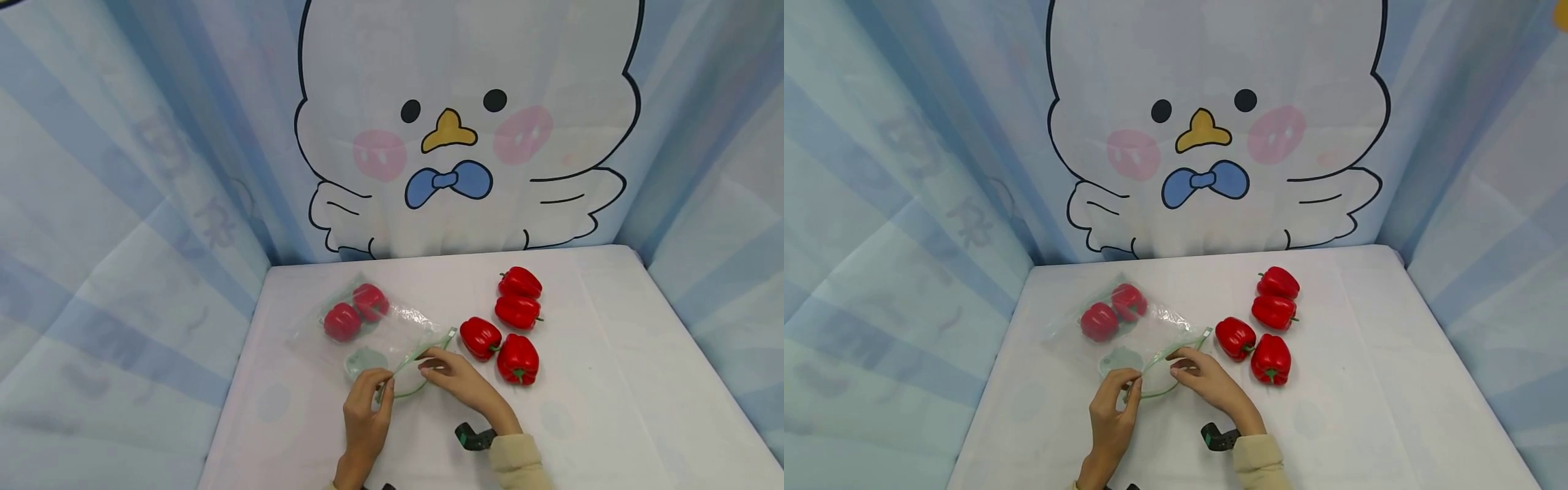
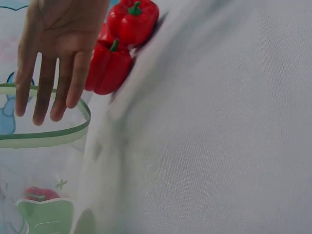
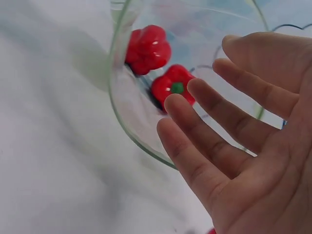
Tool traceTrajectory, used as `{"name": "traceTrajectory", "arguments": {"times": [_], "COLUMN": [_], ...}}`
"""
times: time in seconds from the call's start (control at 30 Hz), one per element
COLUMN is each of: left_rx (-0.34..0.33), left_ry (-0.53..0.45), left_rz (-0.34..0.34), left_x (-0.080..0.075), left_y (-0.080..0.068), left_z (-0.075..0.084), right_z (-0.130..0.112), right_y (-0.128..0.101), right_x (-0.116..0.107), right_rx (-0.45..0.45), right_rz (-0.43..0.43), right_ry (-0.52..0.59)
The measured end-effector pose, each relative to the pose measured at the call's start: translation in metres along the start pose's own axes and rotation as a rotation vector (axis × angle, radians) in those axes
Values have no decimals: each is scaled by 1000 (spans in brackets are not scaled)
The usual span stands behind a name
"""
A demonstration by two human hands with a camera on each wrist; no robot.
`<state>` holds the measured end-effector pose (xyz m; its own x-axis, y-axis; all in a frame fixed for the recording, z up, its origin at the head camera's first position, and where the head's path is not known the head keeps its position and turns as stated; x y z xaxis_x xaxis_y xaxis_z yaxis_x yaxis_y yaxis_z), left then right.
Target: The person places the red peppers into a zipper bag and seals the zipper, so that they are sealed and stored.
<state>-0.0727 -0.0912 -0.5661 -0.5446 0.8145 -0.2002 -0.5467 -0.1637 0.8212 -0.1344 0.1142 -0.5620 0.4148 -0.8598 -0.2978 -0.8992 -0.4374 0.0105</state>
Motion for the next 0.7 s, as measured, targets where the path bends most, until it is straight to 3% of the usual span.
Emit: {"name": "traceTrajectory", "arguments": {"times": [0.23, 0.4, 0.7], "left_rx": [-7, -18, -17], "left_ry": [4, 14, 7], "left_rz": [-5, -8, -8], "left_x": [0, -1, 0], "left_y": [1, -1, -2], "left_z": [-1, -2, -3], "right_z": [-1, -2, -1], "right_y": [-14, -23, -46], "right_x": [-24, -43, -87], "right_rx": [10, 74, 96], "right_rz": [79, 148, 306], "right_ry": [65, 79, 61]}}
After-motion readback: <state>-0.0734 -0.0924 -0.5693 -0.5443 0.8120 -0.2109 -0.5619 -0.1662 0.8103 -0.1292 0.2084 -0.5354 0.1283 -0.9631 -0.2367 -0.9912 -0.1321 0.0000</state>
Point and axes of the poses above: each hand's wrist, its own y-axis towards the middle knuckle, its own x-axis out of the palm, z = x × y, the point moved 2 cm from there along y, towards the middle knuckle, and after that the axes turned 7 degrees about z, right-handed, at the moved point
